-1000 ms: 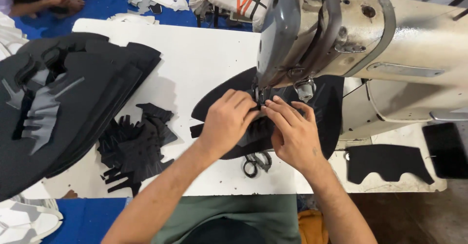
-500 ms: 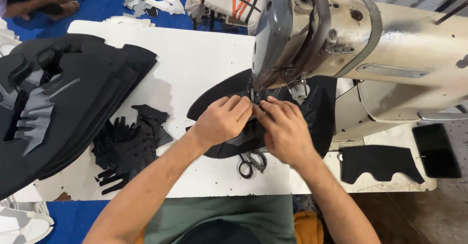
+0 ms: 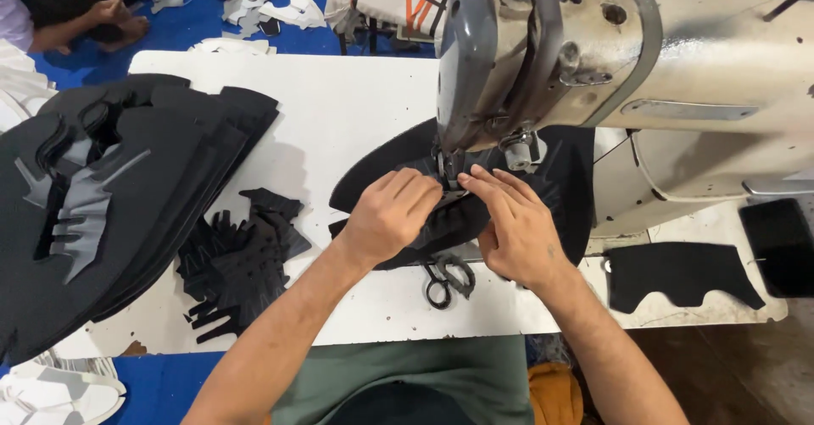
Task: The person uses a sewing machine to stitch black foam pieces together. They align the foam pieces under the needle, sew them, and then use scissors to cut the thread. The finished pieces are placed on the table.
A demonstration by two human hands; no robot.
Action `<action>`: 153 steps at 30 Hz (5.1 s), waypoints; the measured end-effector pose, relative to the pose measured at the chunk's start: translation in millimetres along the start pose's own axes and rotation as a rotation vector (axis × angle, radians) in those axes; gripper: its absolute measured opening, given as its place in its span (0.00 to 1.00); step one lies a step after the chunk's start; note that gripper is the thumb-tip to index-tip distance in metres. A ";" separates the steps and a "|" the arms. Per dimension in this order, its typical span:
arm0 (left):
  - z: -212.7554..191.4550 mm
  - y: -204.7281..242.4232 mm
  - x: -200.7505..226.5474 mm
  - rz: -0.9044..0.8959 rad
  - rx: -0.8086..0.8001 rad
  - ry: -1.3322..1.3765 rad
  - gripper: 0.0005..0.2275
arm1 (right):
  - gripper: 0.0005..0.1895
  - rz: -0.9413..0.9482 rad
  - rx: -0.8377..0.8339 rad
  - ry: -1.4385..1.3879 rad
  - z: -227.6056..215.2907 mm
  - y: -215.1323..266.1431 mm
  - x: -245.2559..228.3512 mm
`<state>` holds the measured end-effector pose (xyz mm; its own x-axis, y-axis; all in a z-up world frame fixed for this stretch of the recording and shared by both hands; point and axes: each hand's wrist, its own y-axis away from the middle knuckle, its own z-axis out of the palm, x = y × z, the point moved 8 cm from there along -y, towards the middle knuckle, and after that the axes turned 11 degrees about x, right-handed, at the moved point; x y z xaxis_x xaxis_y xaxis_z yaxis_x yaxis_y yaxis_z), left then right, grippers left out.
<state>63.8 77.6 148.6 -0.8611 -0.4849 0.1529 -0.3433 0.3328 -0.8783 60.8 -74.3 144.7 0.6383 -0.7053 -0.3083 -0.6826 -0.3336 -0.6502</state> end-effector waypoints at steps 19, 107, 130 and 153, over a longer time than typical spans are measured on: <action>-0.3 7.4 -53.2 -0.509 0.109 0.113 0.09 | 0.35 -0.158 -0.100 0.232 14.4 6.1 -19.7; 41.3 80.8 -32.3 -1.182 0.622 0.385 0.13 | 0.37 0.267 0.645 0.484 -115.7 123.6 151.6; 80.5 117.3 -24.8 -1.364 0.613 0.599 0.11 | 0.17 0.049 0.137 0.169 -48.7 -20.4 -20.5; 97.4 119.1 -46.6 -1.697 0.737 0.769 0.13 | 0.19 -0.117 -0.029 0.132 6.4 -13.8 3.6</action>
<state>99.6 61.0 -7.3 0.0945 0.5606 0.8227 -0.8099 -0.4372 0.3910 74.8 -68.2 148.1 0.6631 -0.7359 -0.1370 -0.6175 -0.4344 -0.6557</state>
